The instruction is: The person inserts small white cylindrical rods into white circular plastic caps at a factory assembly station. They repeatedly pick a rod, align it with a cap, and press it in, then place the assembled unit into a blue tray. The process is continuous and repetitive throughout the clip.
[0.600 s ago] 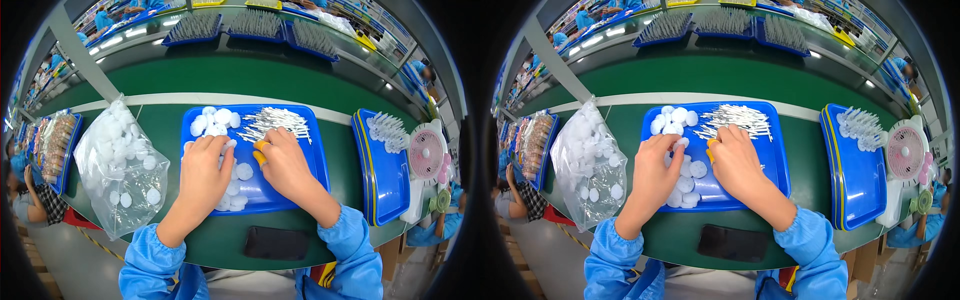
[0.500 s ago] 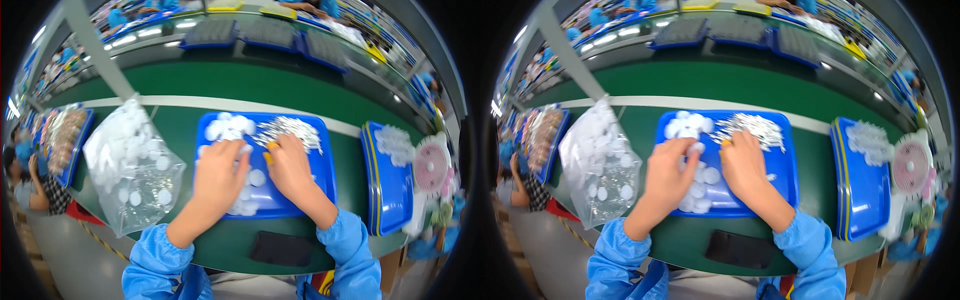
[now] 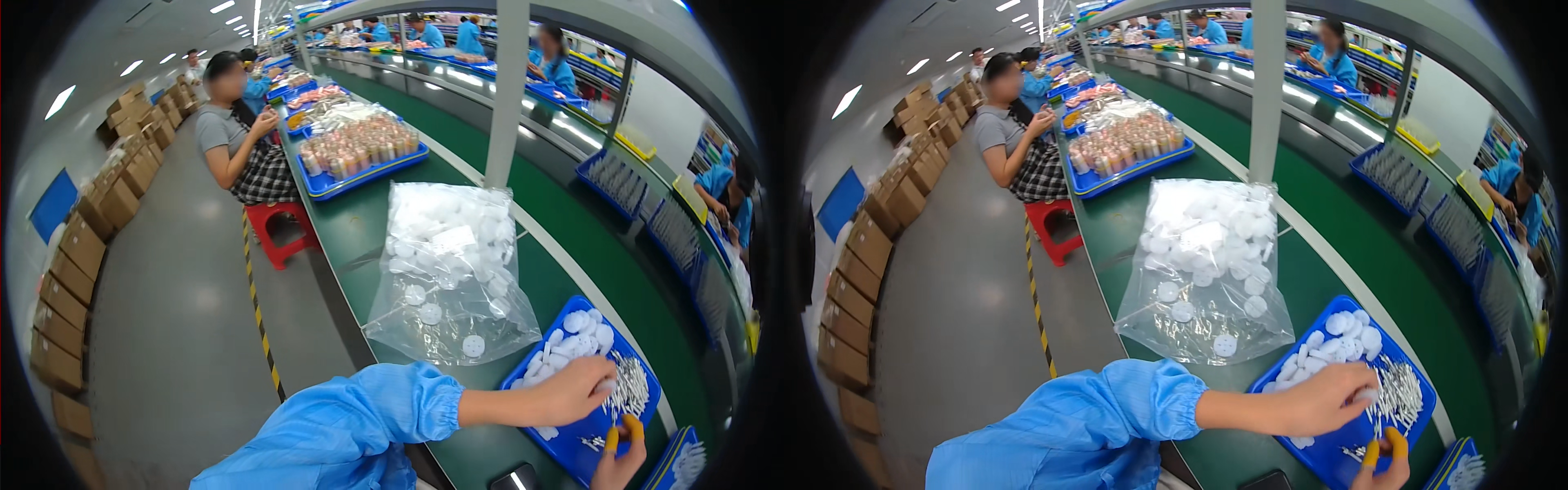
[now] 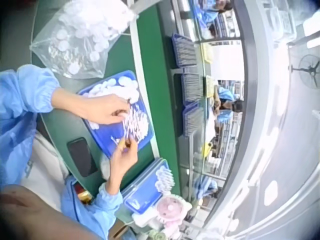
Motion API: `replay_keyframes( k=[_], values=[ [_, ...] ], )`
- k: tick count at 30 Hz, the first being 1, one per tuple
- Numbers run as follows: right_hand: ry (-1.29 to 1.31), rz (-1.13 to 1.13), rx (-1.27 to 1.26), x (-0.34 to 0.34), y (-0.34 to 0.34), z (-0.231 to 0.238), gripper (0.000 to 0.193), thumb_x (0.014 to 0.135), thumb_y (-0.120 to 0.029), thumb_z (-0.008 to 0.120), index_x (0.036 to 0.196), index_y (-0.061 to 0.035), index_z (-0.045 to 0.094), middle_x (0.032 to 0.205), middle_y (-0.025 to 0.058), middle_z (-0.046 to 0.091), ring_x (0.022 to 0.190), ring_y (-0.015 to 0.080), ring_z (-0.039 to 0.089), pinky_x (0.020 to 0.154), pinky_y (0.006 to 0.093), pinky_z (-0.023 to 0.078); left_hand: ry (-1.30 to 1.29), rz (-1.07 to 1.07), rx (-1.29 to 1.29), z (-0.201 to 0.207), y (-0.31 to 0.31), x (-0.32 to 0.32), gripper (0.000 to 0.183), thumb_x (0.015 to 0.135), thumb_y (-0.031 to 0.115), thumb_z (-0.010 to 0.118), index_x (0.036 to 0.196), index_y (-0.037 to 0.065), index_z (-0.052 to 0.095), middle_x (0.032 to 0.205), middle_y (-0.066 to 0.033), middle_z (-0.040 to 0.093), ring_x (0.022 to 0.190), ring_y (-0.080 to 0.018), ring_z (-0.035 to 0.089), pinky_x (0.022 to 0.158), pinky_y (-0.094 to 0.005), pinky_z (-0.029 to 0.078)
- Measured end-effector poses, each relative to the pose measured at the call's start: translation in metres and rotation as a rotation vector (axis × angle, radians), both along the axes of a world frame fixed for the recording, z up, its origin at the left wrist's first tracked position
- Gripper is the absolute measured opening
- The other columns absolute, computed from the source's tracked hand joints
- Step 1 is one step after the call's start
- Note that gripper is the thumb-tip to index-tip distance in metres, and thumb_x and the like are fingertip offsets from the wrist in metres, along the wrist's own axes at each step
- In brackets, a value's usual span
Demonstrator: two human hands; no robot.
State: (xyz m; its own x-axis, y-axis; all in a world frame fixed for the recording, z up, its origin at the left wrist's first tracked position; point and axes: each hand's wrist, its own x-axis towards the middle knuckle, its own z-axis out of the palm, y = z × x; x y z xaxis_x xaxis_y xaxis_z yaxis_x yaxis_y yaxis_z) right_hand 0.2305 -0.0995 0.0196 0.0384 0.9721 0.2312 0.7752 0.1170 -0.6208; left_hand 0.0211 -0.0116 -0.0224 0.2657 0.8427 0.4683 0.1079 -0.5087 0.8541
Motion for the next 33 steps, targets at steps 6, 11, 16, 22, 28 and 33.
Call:
replay_keyframes(
  k=[6,11,16,22,28,33],
  values=[
    [-0.025,0.13,0.181,-0.006,-0.039,0.009,0.025,0.101,-0.001,0.072,0.126,0.0036,0.073,0.093,0.0088,0.066,0.074,0.018,0.056,0.065,0.0308,0.046,-0.1,-0.241,-0.175,0.0,-0.023,0.022,0.013,0.092,0.007,0.069,0.096,-0.003,0.061,0.086,-0.017,0.061,0.074,-0.03,0.062,0.067,-0.0421,0.049],
    [-0.02,0.08,0.248,-0.013,-0.044,-0.002,0.019,0.101,-0.001,0.072,0.12,0.0038,0.075,0.094,0.0114,0.068,0.071,0.0201,0.059,0.063,0.0324,0.048,-0.114,-0.32,-0.251,0.006,-0.032,0.024,0.017,0.093,0.009,0.07,0.088,-0.004,0.061,0.078,-0.0144,0.062,0.064,-0.0223,0.06,0.06,-0.0376,0.047],
    [-0.017,0.105,0.279,-0.015,-0.042,-0.007,0.017,0.101,0.0,0.072,0.117,0.0048,0.076,0.095,0.0125,0.069,0.072,0.0212,0.062,0.062,0.0328,0.049,-0.051,-0.314,-0.284,0.008,-0.031,0.021,0.02,0.095,0.011,0.071,0.086,-0.004,0.062,0.071,-0.013,0.061,0.064,-0.02,0.06,0.059,-0.0369,0.046],
    [-0.026,0.068,0.283,-0.017,-0.047,-0.001,0.013,0.101,0.0,0.073,0.112,0.0052,0.076,0.093,0.0116,0.07,0.07,0.0198,0.06,0.062,0.0321,0.047,-0.074,-0.241,-0.264,-0.003,-0.025,0.022,0.017,0.097,0.01,0.068,0.088,-0.002,0.06,0.073,-0.0134,0.06,0.065,-0.0262,0.058,0.063,-0.0406,0.047],
    [0.056,0.062,0.176,-0.008,-0.048,-0.004,0.013,0.101,-0.001,0.073,0.111,0.0064,0.075,0.086,0.0073,0.066,0.068,0.0154,0.051,0.06,0.0294,0.041,-0.021,-0.29,-0.088,-0.001,-0.04,0.025,0.009,0.098,0.006,0.063,0.101,-0.002,0.059,0.102,-0.0196,0.058,0.091,-0.0375,0.06,0.082,-0.0475,0.049],
    [0.13,0.091,0.191,-0.009,-0.047,-0.006,0.016,0.101,-0.003,0.073,0.115,0.0051,0.075,0.081,0.0053,0.06,0.066,0.0147,0.046,0.059,0.0303,0.038,0.107,-0.367,-0.057,0.004,-0.043,0.019,0.014,0.098,0.006,0.062,0.109,-0.002,0.058,0.112,-0.0209,0.055,0.1,-0.0418,0.06,0.088,-0.0513,0.049]
  ],
)
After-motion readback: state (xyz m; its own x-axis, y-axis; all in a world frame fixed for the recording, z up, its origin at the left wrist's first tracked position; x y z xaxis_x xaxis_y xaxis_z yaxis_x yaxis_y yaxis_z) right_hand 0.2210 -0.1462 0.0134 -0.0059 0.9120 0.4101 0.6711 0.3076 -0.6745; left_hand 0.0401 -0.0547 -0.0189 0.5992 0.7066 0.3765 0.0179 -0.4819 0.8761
